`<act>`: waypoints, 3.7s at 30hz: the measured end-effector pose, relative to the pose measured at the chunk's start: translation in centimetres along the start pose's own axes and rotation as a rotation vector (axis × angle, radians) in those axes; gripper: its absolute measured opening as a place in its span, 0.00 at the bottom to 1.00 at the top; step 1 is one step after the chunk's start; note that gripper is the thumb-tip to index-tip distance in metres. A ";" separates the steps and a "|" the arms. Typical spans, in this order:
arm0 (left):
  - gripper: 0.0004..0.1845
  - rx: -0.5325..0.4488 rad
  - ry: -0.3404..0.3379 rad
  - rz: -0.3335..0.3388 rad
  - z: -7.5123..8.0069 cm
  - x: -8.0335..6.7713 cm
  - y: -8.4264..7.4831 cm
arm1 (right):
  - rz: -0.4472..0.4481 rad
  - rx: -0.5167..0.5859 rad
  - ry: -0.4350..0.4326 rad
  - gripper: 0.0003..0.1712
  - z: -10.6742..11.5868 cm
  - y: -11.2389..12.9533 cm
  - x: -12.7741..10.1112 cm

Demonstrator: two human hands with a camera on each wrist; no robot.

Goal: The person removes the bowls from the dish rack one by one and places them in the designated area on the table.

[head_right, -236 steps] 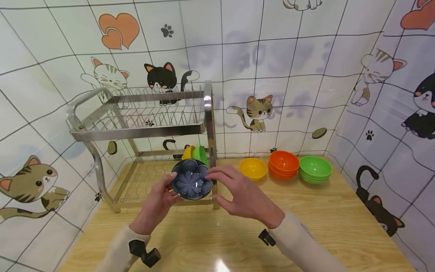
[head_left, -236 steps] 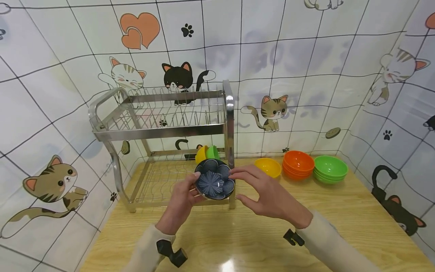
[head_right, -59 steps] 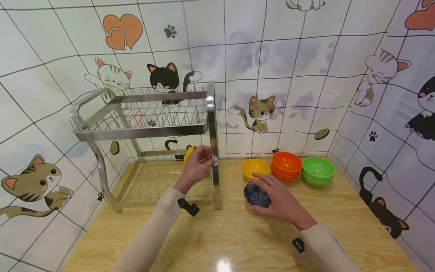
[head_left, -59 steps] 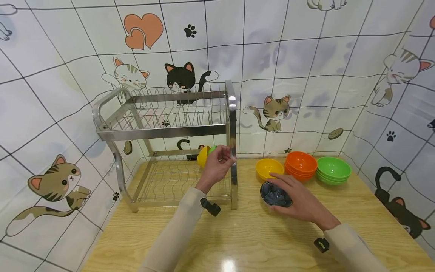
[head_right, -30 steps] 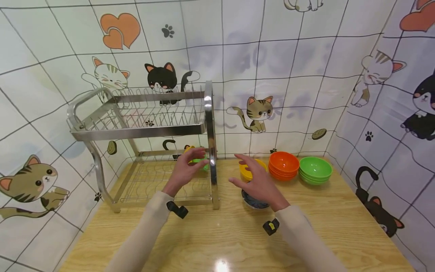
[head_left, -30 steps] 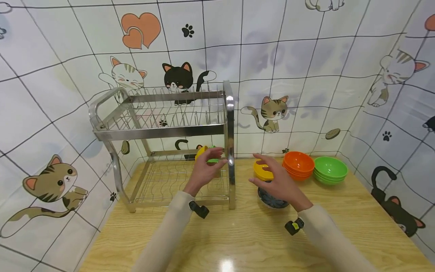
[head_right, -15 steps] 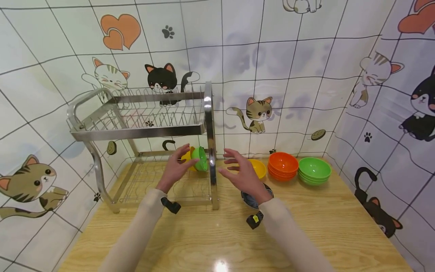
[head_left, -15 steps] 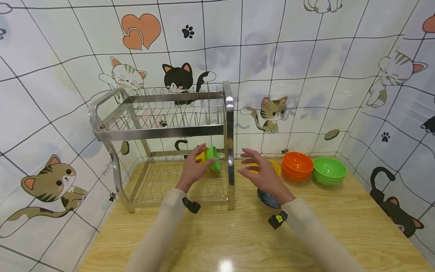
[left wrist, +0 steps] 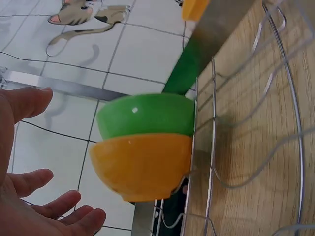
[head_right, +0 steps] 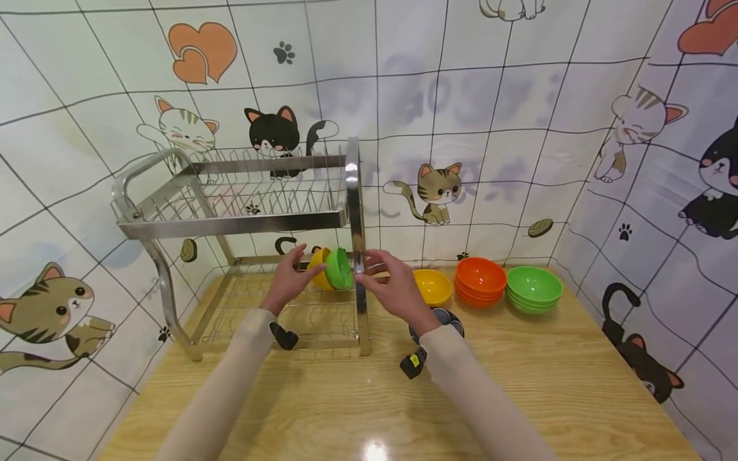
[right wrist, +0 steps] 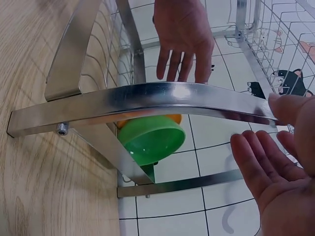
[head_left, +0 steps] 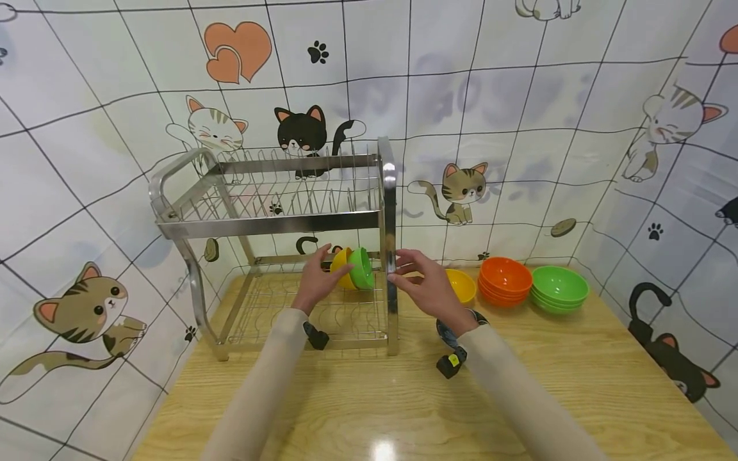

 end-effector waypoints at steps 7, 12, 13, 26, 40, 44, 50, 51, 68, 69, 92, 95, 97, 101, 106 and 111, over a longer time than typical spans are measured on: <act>0.47 0.027 0.025 0.060 -0.3 1.1 1.4 | -0.016 -0.030 -0.013 0.25 -0.2 0.0 0.2; 0.50 0.090 0.051 0.099 -0.8 1.9 2.3 | -0.010 -0.031 -0.014 0.22 -0.2 0.2 0.3; 0.50 0.101 0.058 0.107 -0.9 2.0 2.4 | -0.012 -0.032 -0.014 0.22 -0.2 0.1 0.3; 0.35 0.152 0.052 0.136 -2.1 3.5 3.9 | -0.021 -0.003 0.016 0.21 -0.7 0.2 0.1; 0.32 0.116 -0.013 0.163 -2.1 3.5 3.9 | -0.049 -0.015 0.005 0.18 -0.8 -0.4 -0.1; 0.35 0.114 -0.006 0.186 -2.1 3.4 3.8 | -0.047 -0.023 0.007 0.18 -0.9 -0.3 -0.2; 0.38 0.108 -0.028 0.153 -1.6 3.4 3.1 | -0.038 -0.020 0.002 0.17 -0.8 -0.2 -0.3; 0.38 0.104 -0.037 0.145 -1.4 3.4 3.0 | -0.033 -0.016 0.001 0.17 -0.7 -0.2 -0.3; 0.37 0.077 -0.168 0.008 1.0 3.6 0.6 | -0.032 0.008 -0.004 0.12 -0.8 -0.4 -0.3; 0.37 0.081 -0.175 0.006 1.2 3.6 0.6 | -0.032 0.008 -0.004 0.12 -0.7 -0.4 -0.4; 0.38 -0.047 -0.268 0.025 5.1 1.9 -1.3 | -0.056 0.012 0.013 0.11 -1.1 -0.9 -0.5; 0.37 -0.074 -0.273 0.029 5.4 1.4 -1.4 | -0.062 0.018 0.018 0.11 -1.2 -0.9 -0.6; 0.36 -0.082 -0.279 0.038 5.6 1.0 -1.5 | -0.064 0.019 0.018 0.11 -1.2 -1.0 -0.7; 0.36 -0.092 -0.289 0.057 5.8 0.0 -1.4 | -0.063 0.016 0.013 0.11 -1.2 -1.1 -0.8; 0.37 -0.139 -0.307 0.082 6.0 -1.1 -1.5 | -0.059 0.026 0.016 0.10 -1.2 -1.1 -0.9; 0.39 -0.164 -0.323 0.106 6.3 -2.0 -1.9 | -0.041 0.026 0.011 0.10 -1.1 -0.7 -0.7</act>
Point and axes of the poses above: each hand's wrist, its own x-axis towards the middle knuckle, its own z-axis out of the back of the hand, y = z × x, the point moved 9 cm from there along x, towards the middle knuckle, and after that the axes turned 11 degrees about -y, right-handed, at the moved point
